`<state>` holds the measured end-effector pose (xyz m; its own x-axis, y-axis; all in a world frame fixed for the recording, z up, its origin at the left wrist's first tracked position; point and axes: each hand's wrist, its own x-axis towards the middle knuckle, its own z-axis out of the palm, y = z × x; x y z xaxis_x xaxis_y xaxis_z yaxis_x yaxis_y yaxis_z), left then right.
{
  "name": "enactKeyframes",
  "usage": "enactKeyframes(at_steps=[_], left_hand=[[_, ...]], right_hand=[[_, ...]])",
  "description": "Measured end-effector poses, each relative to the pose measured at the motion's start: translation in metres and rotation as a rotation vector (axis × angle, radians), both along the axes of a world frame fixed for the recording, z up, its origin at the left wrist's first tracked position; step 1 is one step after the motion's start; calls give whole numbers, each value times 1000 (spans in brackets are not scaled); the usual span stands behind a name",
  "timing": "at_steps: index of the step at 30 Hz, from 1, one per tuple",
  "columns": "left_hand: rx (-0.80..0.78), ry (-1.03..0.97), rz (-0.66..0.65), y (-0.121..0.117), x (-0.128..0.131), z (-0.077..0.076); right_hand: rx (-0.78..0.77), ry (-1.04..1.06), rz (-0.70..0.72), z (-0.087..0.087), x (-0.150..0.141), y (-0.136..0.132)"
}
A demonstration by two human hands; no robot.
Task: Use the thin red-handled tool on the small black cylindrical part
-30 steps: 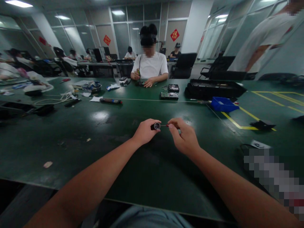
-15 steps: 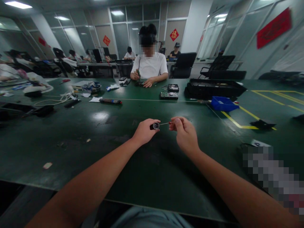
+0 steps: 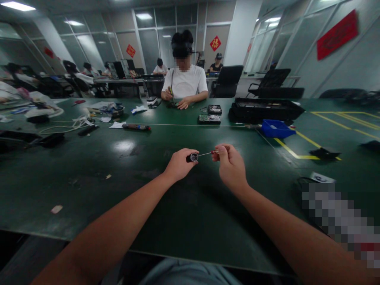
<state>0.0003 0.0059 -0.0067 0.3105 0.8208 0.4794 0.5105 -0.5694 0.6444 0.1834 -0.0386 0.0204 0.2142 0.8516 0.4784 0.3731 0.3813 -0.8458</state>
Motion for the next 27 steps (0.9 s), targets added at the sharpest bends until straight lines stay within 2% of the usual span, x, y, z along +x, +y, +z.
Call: enactKeyframes(at_steps=[8,14,25,27], left_hand=[[-4,-4,13,2,-1,-2],[-14,-20,18,3,-2,-4],[11,-9,-3,4,-2,-5],[10,-14,-4,4,-3,-6]], right_hand=[[39,-188,55,2,1,-5],[110,-415,-34,10,1,-11],[150,-531,-77,5,3,-10],[153,-529,-50,5,3,-10]])
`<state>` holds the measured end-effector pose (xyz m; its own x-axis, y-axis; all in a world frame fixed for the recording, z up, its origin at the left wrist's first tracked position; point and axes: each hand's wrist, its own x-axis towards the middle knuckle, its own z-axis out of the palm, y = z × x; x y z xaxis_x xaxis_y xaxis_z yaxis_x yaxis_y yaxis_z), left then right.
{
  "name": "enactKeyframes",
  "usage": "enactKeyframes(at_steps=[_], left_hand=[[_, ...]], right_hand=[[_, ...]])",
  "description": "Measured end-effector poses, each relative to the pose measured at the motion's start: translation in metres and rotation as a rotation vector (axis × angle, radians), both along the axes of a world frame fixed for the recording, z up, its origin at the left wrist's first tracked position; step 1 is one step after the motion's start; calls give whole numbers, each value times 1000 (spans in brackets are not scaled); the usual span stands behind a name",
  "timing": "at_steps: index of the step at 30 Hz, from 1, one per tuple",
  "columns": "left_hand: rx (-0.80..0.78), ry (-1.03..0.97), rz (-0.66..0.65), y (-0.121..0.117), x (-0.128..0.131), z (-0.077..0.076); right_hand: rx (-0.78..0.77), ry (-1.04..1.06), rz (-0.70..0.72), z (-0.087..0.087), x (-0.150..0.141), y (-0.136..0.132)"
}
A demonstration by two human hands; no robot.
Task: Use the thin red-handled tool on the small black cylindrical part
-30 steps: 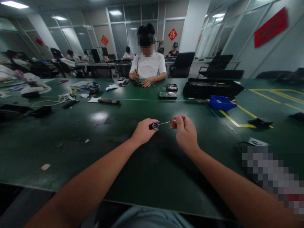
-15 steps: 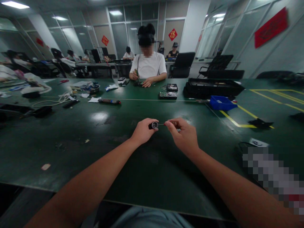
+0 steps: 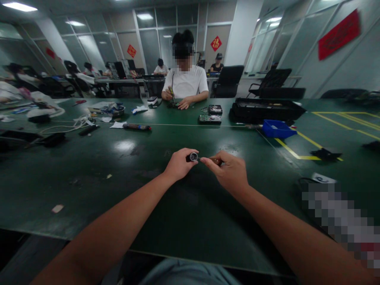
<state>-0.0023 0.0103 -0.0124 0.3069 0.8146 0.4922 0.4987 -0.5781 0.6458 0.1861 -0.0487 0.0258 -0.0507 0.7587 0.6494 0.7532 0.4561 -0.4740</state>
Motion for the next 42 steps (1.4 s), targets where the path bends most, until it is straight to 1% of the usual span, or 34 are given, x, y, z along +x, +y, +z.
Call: enactKeyframes(at_steps=[6,10,12,15,19,21,22,23,24,25,27,29,31,34,39,42], left_hand=[[-7,-4,4,-1,-1,1],[-8,1,-4,-2,0,3],[-5,1,1,-3,0,3],[-8,3,22,-3,1,3],[-12,17,38,-2,0,4],[4,16,11,-2,0,4],[13,14,-10,-2,0,4],[20,13,-30,-2,0,4],[23,14,-44,-2,1,4],[23,17,-51,-2,1,4],[14,24,-44,-1,1,3],[5,23,-26,-1,1,3],[0,16,-16,-1,1,2],[4,12,-19,-2,1,2],[13,3,-12,-1,1,3],[-3,2,6,-1,1,2]], right_hand=[[-43,-2,204,2,-2,-3],[-44,-12,220,5,-2,-5],[-46,47,198,4,-2,-5],[-116,277,175,-2,-2,1],[-242,616,208,-10,0,15],[-308,814,217,-14,2,23],[-368,907,217,-15,4,27],[-417,969,219,-16,5,30],[-434,1002,206,-16,6,32],[-424,1004,188,-16,7,33],[-338,934,149,-15,8,32],[-245,809,119,-12,7,27],[-188,669,102,-10,5,21],[-144,497,78,-7,2,15],[-109,378,93,-4,0,9],[-75,236,95,-1,0,5]])
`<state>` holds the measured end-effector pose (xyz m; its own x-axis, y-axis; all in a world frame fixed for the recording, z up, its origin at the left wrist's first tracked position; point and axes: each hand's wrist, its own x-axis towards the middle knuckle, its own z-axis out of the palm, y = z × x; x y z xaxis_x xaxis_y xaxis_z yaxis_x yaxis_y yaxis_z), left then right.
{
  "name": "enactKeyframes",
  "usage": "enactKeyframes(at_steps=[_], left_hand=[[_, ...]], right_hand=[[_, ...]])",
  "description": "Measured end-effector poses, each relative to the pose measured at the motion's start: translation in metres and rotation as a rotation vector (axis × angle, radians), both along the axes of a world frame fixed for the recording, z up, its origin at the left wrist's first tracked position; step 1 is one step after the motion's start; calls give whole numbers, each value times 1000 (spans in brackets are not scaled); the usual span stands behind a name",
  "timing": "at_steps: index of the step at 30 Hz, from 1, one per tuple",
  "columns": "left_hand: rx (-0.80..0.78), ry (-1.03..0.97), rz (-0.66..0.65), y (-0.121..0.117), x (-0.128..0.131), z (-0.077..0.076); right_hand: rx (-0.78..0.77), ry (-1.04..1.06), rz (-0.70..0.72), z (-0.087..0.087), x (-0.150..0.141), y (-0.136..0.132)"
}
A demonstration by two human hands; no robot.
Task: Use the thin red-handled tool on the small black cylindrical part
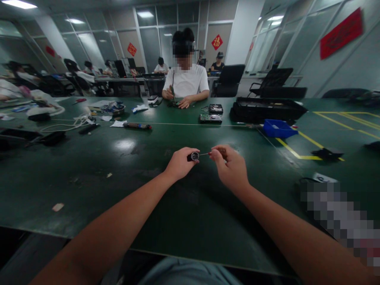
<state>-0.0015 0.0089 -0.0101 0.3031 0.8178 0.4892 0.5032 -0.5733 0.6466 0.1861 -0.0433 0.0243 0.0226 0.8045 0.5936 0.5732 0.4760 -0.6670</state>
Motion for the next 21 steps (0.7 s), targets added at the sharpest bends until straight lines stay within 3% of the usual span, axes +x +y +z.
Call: enactKeyframes(at_steps=[4,10,16,21], left_hand=[[-9,-14,-16,-1,-1,0],[3,-12,-21,-2,-1,1],[16,0,-17,1,-1,-2],[20,13,-16,1,-2,-2]], right_hand=[[83,-180,-81,2,0,-5],[136,-248,-99,1,1,-4],[177,-290,58,4,0,-6],[116,-296,149,8,0,-9]])
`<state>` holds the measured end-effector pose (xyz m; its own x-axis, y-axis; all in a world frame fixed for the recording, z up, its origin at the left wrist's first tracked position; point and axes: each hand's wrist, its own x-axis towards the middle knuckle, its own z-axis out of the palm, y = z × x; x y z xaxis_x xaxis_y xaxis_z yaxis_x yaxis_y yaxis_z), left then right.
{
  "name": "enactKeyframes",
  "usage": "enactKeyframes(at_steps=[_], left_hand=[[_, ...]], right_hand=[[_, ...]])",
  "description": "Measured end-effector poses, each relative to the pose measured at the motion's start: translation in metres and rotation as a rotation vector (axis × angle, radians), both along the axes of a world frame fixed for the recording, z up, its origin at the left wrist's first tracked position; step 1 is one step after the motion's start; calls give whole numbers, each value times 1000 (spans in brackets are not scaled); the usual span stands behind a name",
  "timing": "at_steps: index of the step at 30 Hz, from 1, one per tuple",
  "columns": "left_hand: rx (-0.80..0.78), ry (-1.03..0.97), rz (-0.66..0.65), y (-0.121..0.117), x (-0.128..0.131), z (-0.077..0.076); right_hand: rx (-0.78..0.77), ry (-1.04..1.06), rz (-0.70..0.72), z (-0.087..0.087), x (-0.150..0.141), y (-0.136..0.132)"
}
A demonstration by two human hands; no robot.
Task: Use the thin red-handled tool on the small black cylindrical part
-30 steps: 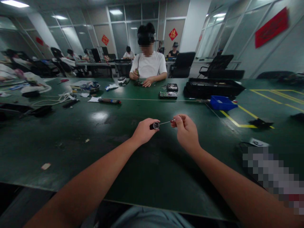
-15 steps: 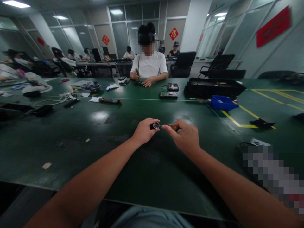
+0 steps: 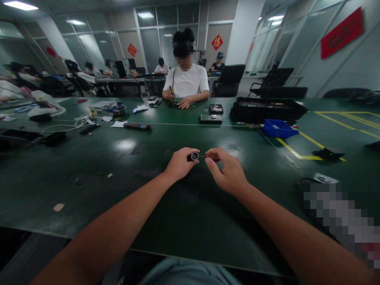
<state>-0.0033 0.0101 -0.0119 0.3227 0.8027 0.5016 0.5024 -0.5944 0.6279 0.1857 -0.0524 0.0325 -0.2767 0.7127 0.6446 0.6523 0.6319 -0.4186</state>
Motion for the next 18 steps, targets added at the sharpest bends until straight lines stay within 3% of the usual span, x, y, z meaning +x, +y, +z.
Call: enactKeyframes(at_steps=[4,9,15,18], left_hand=[[-10,-4,2,-2,0,2],[-7,4,32,-2,0,2],[47,29,-88,-1,-1,4],[30,28,-79,0,-2,3]], right_hand=[[-28,66,-44,-2,-1,0],[-199,425,-66,-11,-3,9],[-453,879,-49,-22,5,31],[-496,941,-41,-24,10,36]])
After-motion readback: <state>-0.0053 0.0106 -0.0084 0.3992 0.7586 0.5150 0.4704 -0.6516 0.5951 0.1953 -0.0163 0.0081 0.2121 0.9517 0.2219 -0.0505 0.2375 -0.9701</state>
